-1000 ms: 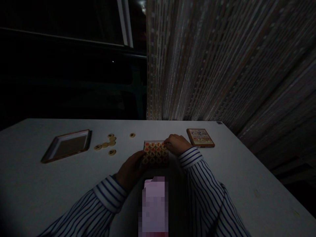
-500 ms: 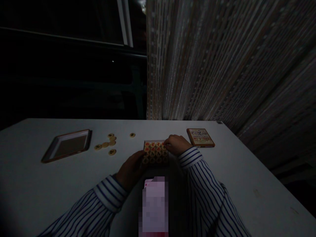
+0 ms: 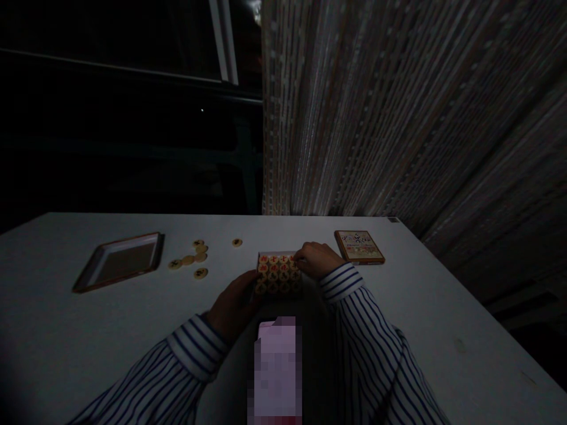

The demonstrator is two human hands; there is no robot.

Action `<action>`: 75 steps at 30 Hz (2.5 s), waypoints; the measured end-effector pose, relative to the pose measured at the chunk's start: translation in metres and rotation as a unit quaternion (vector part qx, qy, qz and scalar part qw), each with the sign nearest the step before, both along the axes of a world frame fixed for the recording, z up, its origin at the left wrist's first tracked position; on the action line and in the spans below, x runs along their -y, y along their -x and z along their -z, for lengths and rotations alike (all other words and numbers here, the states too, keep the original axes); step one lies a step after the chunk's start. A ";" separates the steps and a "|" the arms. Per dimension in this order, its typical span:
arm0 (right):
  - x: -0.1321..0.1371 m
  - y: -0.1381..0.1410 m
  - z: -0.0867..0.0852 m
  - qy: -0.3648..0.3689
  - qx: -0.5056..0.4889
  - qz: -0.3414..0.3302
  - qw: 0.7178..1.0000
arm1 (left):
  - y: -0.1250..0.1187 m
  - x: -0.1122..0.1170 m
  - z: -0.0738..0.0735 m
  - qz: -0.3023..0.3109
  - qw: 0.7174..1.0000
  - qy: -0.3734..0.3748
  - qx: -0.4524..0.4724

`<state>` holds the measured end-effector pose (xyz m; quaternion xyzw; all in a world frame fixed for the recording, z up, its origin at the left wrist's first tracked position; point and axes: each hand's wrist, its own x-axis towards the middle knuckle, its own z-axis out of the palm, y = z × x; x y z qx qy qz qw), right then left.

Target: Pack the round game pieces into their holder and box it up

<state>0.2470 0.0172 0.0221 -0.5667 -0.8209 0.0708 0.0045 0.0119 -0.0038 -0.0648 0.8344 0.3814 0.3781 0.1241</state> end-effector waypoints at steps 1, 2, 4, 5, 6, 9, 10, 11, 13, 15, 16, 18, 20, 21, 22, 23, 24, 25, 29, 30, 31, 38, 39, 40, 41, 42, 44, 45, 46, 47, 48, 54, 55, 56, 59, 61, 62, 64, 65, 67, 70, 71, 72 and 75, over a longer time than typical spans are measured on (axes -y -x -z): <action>0.000 0.000 0.000 0.000 0.000 0.001 1.000 | 0.000 0.000 -0.001 -0.001 1.000 0.004 -0.002; 0.000 0.000 0.000 0.001 -0.001 0.002 1.000 | -0.001 0.000 -0.001 -0.002 1.000 0.008 -0.002; -0.001 0.000 0.000 0.006 0.000 0.004 1.000 | -0.001 0.000 -0.002 0.001 1.000 0.013 -0.003; -0.001 0.000 0.000 0.008 0.001 0.004 1.000 | -0.002 -0.001 -0.002 0.003 1.000 0.012 -0.002; -0.001 0.000 0.000 0.008 0.002 0.005 1.000 | -0.002 -0.001 -0.002 0.005 1.000 0.011 -0.001; -0.001 0.000 0.000 0.007 0.005 0.006 1.000 | -0.001 -0.002 0.001 0.001 1.000 0.006 -0.002; -0.001 0.000 0.000 0.006 0.005 0.006 1.000 | -0.001 -0.002 0.003 -0.001 1.000 0.005 -0.003; -0.001 0.000 -0.001 0.006 0.006 0.007 1.000 | -0.001 -0.002 0.004 -0.003 1.000 0.004 -0.003; 0.000 0.001 -0.002 0.004 0.010 0.013 1.000 | -0.001 -0.002 0.005 -0.005 1.000 0.004 0.001; 0.000 0.000 -0.002 0.003 0.012 0.019 1.000 | -0.001 -0.002 0.007 -0.004 1.000 0.008 0.009; 0.000 0.000 -0.002 0.004 0.013 0.021 1.000 | -0.001 -0.002 0.007 -0.004 1.000 0.010 0.013; 0.000 0.000 -0.002 0.001 0.011 0.023 1.000 | -0.001 -0.002 0.007 -0.003 1.000 0.013 0.016; -0.001 -0.001 -0.001 -0.004 0.007 0.024 1.000 | -0.001 -0.002 0.006 0.000 1.000 0.014 0.014; -0.001 -0.001 -0.001 -0.005 0.007 0.024 1.000 | -0.001 -0.002 0.005 0.002 1.000 0.016 0.013; -0.001 -0.001 -0.001 -0.005 0.008 0.023 1.000 | -0.001 -0.001 0.004 0.005 1.000 0.020 0.012; -0.001 -0.001 -0.001 -0.003 0.011 0.022 1.000 | -0.001 -0.001 0.003 0.006 1.000 0.025 0.013; -0.001 -0.001 -0.001 -0.002 0.013 0.023 1.000 | -0.001 -0.001 0.002 0.007 0.999 0.030 0.015; -0.001 -0.001 -0.001 -0.002 0.015 0.023 1.000 | -0.001 0.000 0.001 0.008 0.999 0.032 0.017; -0.001 -0.001 -0.002 -0.010 0.012 0.021 1.000 | 0.000 -0.001 0.001 0.012 0.999 0.031 0.021; -0.001 0.000 -0.002 -0.012 0.011 0.021 1.000 | 0.000 -0.001 0.002 0.014 0.999 0.031 0.022; 0.000 0.000 -0.002 -0.013 0.012 0.020 1.000 | 0.000 -0.001 0.003 0.015 0.999 0.030 0.024; 0.000 0.002 -0.003 -0.010 0.015 0.027 0.999 | -0.003 0.000 0.004 0.003 0.999 0.043 0.026; 0.000 0.002 -0.003 -0.010 0.015 0.027 0.999 | -0.003 0.000 0.003 0.001 0.999 0.044 0.025; 0.000 0.002 -0.004 -0.009 0.016 0.026 0.999 | -0.003 0.000 0.003 0.001 0.999 0.044 0.025; 0.000 0.002 -0.004 -0.011 0.017 0.025 0.999 | -0.003 0.000 0.003 0.002 0.999 0.043 0.025; 0.001 0.003 -0.004 -0.012 0.017 0.024 0.999 | -0.003 0.000 0.003 0.004 0.999 0.041 0.026; 0.001 0.003 -0.004 -0.019 0.018 0.022 0.999 | -0.003 0.000 0.002 0.008 0.999 0.040 0.026; 0.001 0.003 -0.005 -0.021 0.020 0.020 0.999 | -0.003 0.000 0.002 0.007 0.999 0.039 0.025; 0.001 0.004 -0.005 -0.023 0.021 0.018 0.999 | -0.003 0.000 0.001 0.005 0.999 0.038 0.025; 0.001 0.004 -0.005 -0.025 0.022 0.017 0.999 | -0.003 0.000 0.001 0.003 0.999 0.037 0.026; 0.002 0.004 -0.005 -0.028 0.022 0.018 0.999 | -0.003 0.001 0.000 0.000 0.999 0.036 0.027; 0.003 0.007 -0.008 -0.037 0.021 0.019 0.999 | -0.003 0.002 -0.004 -0.036 0.998 0.041 0.022; 0.003 0.008 -0.008 -0.038 0.021 0.017 0.999 | -0.002 0.002 -0.005 -0.041 0.998 0.040 0.023; 0.003 0.009 -0.009 -0.041 0.020 0.015 0.999 | -0.002 0.002 -0.006 -0.044 0.998 0.039 0.024; 0.004 0.013 -0.012 -0.054 0.013 0.011 0.998 | -0.001 0.003 -0.012 -0.055 0.997 0.041 0.027; 0.005 0.015 -0.014 -0.064 0.007 0.008 0.998 | -0.001 0.004 -0.016 -0.064 0.997 0.043 0.030; 0.006 0.017 -0.015 -0.069 0.005 0.007 0.998 | -0.001 0.005 -0.018 -0.066 0.996 0.041 0.031; 0.007 0.019 -0.018 -0.081 -0.002 0.005 0.997 | 0.000 0.005 -0.022 -0.072 0.996 0.033 0.033; 0.007 0.019 -0.019 -0.087 -0.007 0.003 0.996 | 0.001 0.005 -0.024 -0.076 0.996 0.030 0.032; 0.009 0.020 -0.021 -0.100 -0.019 0.002 0.995 | 0.006 0.003 -0.028 -0.082 0.996 0.024 0.029; 0.010 0.022 -0.024 -0.121 -0.041 0.005 0.992 | 0.020 -0.001 -0.038 -0.080 0.997 0.018 0.014; 0.011 0.022 -0.025 -0.128 -0.048 0.007 0.991 | 0.026 -0.003 -0.041 -0.087 0.996 0.016 0.010; 0.012 0.023 -0.026 -0.135 -0.056 0.009 0.989 | 0.032 -0.005 -0.044 -0.092 0.996 0.017 0.005; 0.014 0.027 -0.028 -0.149 -0.073 0.014 0.986 | 0.052 -0.011 -0.050 -0.118 0.993 0.020 -0.002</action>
